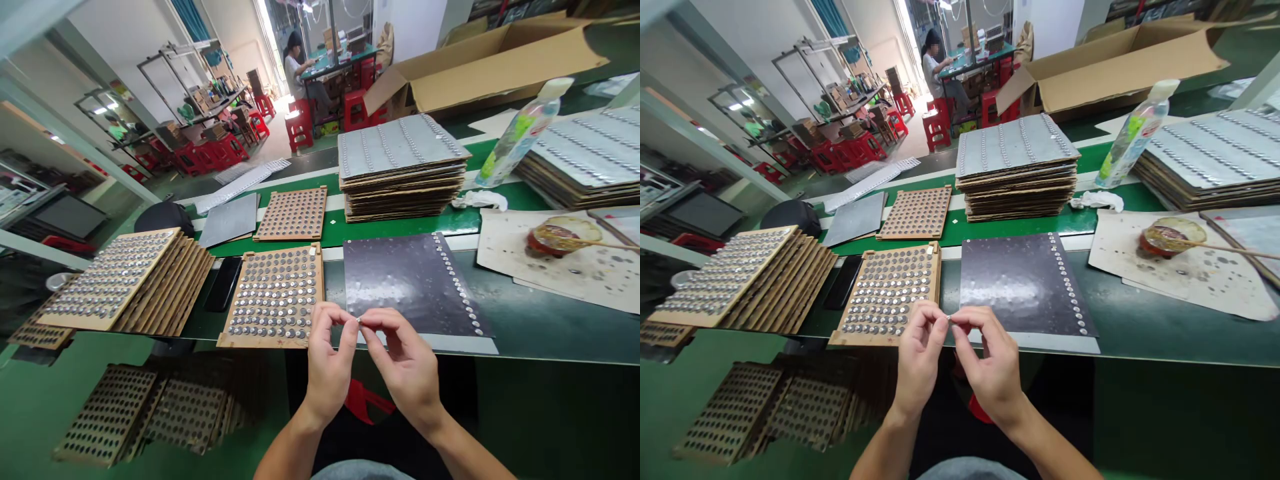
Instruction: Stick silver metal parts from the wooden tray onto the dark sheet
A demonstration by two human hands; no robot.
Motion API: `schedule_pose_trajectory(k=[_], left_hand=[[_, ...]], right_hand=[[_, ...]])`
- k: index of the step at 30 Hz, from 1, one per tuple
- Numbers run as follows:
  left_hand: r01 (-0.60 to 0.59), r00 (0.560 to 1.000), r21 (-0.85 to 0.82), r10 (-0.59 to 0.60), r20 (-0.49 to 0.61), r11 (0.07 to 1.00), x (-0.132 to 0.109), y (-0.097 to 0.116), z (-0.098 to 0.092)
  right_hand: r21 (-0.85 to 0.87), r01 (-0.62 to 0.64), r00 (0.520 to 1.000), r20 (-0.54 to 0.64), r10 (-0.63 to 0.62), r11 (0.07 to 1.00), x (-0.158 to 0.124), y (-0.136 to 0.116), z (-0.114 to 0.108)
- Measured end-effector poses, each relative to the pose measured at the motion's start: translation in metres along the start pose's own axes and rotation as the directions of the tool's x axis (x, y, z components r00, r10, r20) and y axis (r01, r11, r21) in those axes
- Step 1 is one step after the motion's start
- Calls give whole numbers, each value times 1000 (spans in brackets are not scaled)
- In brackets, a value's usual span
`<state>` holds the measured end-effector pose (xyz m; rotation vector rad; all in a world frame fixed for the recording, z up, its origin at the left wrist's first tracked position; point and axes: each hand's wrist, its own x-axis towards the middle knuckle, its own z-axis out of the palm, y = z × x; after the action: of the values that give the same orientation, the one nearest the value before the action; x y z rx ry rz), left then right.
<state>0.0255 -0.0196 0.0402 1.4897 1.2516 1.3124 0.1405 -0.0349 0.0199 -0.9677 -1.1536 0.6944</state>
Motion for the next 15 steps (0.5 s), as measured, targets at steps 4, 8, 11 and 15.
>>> schedule_pose_trajectory(k=[4, 8, 11, 15], left_hand=[[-88, 996, 90, 90, -16, 992, -4, -3, 2], [-155, 986, 159, 162, -31, 975, -9, -7, 2], [-151, 985, 168, 162, -53, 974, -11, -7, 3], [-114, 990, 124, 123, -64, 986, -12, -5, 3]], right_hand=[[191, -246, 969, 53, 240, 950, 0, -5, 1], [205, -250, 968, 23, 251, 946, 7, -8, 4], [144, -177, 983, -24, 183, 973, 7, -11, 7], [95, -158, 985, -49, 163, 983, 3, -15, 8]])
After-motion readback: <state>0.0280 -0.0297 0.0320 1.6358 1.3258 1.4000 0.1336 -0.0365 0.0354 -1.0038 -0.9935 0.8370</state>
